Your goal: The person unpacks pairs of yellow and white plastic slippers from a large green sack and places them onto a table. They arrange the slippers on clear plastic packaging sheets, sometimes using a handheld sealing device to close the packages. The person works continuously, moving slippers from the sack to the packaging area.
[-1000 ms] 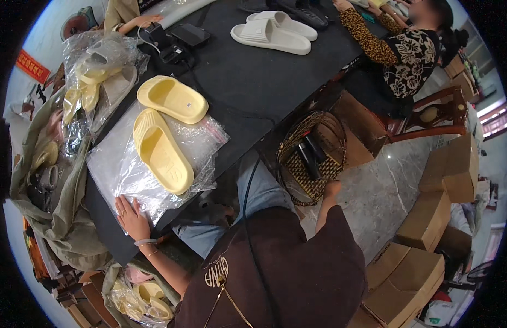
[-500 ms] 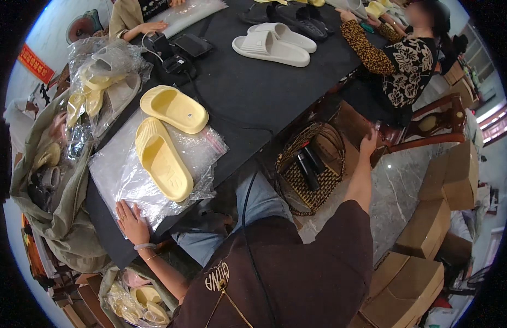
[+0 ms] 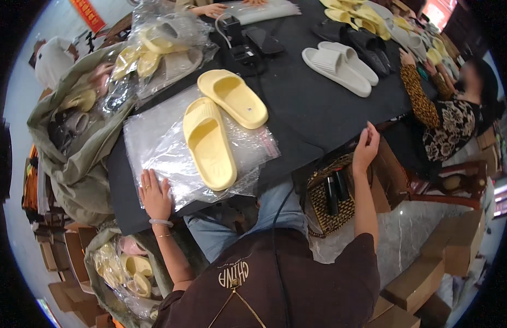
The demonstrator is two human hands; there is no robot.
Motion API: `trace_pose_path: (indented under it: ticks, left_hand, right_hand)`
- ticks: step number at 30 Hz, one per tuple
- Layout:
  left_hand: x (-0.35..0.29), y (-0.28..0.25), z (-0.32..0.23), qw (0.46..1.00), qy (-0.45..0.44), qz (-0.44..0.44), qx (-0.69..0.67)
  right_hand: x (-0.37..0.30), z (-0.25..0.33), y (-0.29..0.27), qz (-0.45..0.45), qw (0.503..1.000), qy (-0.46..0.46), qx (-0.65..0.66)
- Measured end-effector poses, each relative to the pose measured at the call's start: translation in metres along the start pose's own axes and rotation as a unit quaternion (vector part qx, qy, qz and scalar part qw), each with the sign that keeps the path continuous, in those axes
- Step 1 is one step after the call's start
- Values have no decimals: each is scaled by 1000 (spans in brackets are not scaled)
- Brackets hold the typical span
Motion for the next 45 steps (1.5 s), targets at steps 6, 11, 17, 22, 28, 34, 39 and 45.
trace_pose_path:
  ticks: [6,11,17,22,28,34,39,45]
  left_hand:
    - [0,-4,-3,1000,-7,-8,-4]
    - [2,-3,-3,1000,-1,-17,-24]
    - [0,-4,-1,999,-6,-29,-40]
    - [-1,-4,1,998,-7,-38,-40]
    - [0,-8,-3,999,1,-22,-41]
    - [-4,-16,-5,998,-15,-39,-51]
    - [-4,-26,-9,1000,16,4,-10]
    - [-4,-24,-10,999,7,-13,-35]
  right_hand:
    - [14,200,57,120,947,-298,13]
    - [-14,206,162,483,832,-271,8]
    - [-30,228,246,603,777,-180,20]
    - [-32,228,277,553,821,-135,-47]
    - [-6,198,301,423,889,-74,159]
    - [65,275,219,338,799,13,498]
    - [110,292,174,304,767,69,561]
    - [42,324,165,436,751,46,493]
Point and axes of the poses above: each hand's wrist, its own x-axis towards the middle knuckle, its own y-axis out of the palm, z = x × y, the point moved 1 cm from there along x, towards the middle knuckle, and after that the axes turned 2 degrees about -y, right-handed, at the moved point
